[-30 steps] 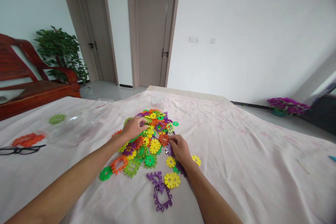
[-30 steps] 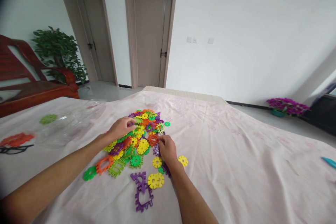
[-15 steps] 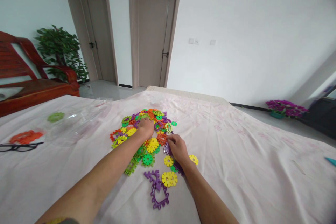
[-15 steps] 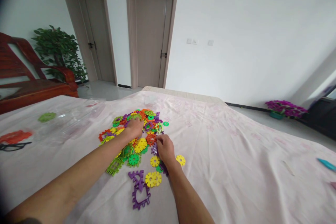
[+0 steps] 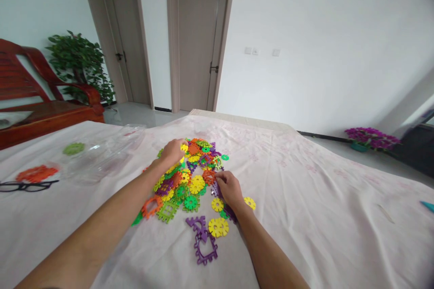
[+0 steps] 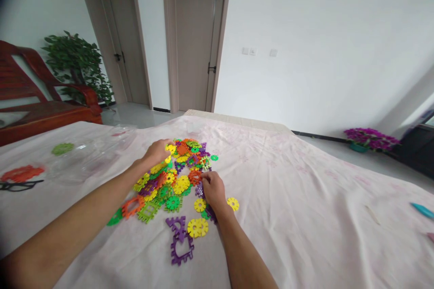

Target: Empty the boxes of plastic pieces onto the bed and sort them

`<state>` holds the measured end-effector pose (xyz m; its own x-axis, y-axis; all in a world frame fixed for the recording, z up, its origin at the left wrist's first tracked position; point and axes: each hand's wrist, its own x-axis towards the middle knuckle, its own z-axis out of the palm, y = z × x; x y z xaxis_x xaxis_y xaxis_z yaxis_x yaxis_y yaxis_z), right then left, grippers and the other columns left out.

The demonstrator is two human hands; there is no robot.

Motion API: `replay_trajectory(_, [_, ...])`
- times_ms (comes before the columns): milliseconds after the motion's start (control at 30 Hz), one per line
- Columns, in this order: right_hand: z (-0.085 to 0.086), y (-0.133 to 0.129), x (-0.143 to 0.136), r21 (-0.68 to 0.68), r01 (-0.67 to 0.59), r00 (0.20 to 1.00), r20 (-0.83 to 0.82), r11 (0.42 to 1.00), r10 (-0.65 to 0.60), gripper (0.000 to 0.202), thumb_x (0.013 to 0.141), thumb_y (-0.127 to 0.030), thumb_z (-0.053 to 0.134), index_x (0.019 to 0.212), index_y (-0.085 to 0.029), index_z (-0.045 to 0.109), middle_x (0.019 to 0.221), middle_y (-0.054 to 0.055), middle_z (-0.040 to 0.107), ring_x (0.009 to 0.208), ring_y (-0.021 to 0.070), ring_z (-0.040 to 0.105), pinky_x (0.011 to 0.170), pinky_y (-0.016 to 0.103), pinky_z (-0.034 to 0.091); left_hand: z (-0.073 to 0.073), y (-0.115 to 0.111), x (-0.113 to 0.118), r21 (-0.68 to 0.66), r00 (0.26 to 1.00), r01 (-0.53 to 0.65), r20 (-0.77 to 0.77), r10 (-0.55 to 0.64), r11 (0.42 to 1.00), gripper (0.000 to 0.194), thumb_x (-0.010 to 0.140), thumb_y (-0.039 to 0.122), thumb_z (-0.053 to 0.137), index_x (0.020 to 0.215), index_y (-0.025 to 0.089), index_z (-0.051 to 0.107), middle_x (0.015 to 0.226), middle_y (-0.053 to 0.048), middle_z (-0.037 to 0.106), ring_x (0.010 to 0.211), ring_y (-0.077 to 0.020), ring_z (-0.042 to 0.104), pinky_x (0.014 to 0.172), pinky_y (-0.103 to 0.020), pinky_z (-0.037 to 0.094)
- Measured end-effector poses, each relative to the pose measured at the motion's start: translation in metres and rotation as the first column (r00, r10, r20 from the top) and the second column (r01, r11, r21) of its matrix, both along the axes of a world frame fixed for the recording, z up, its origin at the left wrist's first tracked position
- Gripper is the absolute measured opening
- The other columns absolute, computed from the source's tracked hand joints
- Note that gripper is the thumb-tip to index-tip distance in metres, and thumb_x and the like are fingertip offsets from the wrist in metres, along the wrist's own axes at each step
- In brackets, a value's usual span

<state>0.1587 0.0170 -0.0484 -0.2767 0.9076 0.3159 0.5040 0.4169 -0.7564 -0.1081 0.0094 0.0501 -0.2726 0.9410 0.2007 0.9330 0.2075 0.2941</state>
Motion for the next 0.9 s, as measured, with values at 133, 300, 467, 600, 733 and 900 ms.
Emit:
replay_trajectory(133, [0.003, -0.002, 0.0, 0.002, -0.001, 1.0, 0.001, 1.0, 0.001, 0.022, 0.084, -0.016, 0.055, 0.092, -0.022, 0.075, 0.098, 0.003, 0.073, 0.097, 0.0188, 0.067, 0.089, 0.029, 0.049, 0.008, -0.018, -0.036, 0.046, 0.998, -0.01, 0.063, 0.007, 0.999, 0.039, 0.089, 0.025, 0.051, 0.125, 0.026, 0.065, 0.124, -0.001, 0.072, 0.111, -0.0189, 0.066, 0.095, -0.024, 0.049])
replay_trajectory(300, [0.005, -0.002, 0.0, 0.005, 0.001, 1.0, 0.007, 1.0, -0.001, 0.023, 0.084, -0.015, 0.055, 0.093, -0.022, 0.075, 0.098, 0.004, 0.073, 0.096, 0.0191, 0.067, 0.088, 0.029, 0.05, -0.001, -0.051, -0.041, 0.103, 1.0, -0.008, 0.029, 0.005, 0.995, 0.036, 0.09, 0.03, 0.052, 0.121, 0.021, 0.068, 0.131, -0.006, 0.067, 0.123, -0.0244, 0.059, 0.108, -0.034, 0.041])
replay_trajectory(467, [0.004, -0.001, 0.0, 0.019, -0.012, 1.0, 0.003, 1.0, 0.012, 0.022, 0.084, -0.016, 0.055, 0.094, -0.02, 0.074, 0.098, 0.004, 0.072, 0.096, 0.0191, 0.067, 0.089, 0.029, 0.049, -0.018, -0.083, 0.023, 0.003, 0.89, 0.456, -0.011, -0.456, 0.89, 0.045, 0.084, 0.046, 0.065, 0.126, 0.031, 0.066, 0.141, -0.003, 0.061, 0.135, -0.0242, 0.049, 0.119, -0.036, 0.028])
replay_trajectory(600, [0.002, -0.001, 0.0, 0.022, -0.008, 1.0, -0.004, 1.0, 0.008, 0.021, 0.083, -0.017, 0.056, 0.094, -0.021, 0.074, 0.097, 0.004, 0.072, 0.095, 0.0192, 0.067, 0.088, 0.029, 0.05, -0.033, -0.087, 0.068, -0.178, 0.875, 0.47, -0.038, -0.483, 0.865, 0.071, 0.076, 0.047, 0.072, 0.142, 0.034, 0.051, 0.15, -0.008, 0.051, 0.14, -0.033, 0.041, 0.117, -0.049, 0.027])
replay_trajectory(733, [0.001, -0.001, 0.001, 0.016, 0.002, 1.0, -0.001, 1.0, -0.002, 0.02, 0.084, -0.018, 0.056, 0.094, -0.022, 0.074, 0.096, 0.003, 0.073, 0.095, 0.0193, 0.067, 0.088, 0.03, 0.05, -0.045, -0.076, 0.077, -0.178, 0.9, 0.395, -0.123, -0.419, 0.901, 0.047, 0.084, 0.024, 0.057, 0.131, 0.027, 0.056, 0.131, -0.012, 0.061, 0.126, -0.0305, 0.052, 0.108, -0.046, 0.038])
replay_trajectory(900, [0.0, -0.001, 0.001, 0.021, -0.009, 1.0, -0.022, 1.0, 0.01, 0.02, 0.085, -0.019, 0.055, 0.092, -0.022, 0.074, 0.096, 0.004, 0.073, 0.094, 0.0194, 0.067, 0.087, 0.03, 0.05, -0.047, -0.062, 0.069, -0.113, 0.918, 0.358, -0.141, -0.372, 0.927, 0.033, 0.087, 0.016, 0.048, 0.118, 0.023, 0.057, 0.119, -0.01, 0.064, 0.111, -0.026, 0.061, 0.096, -0.038, 0.048])
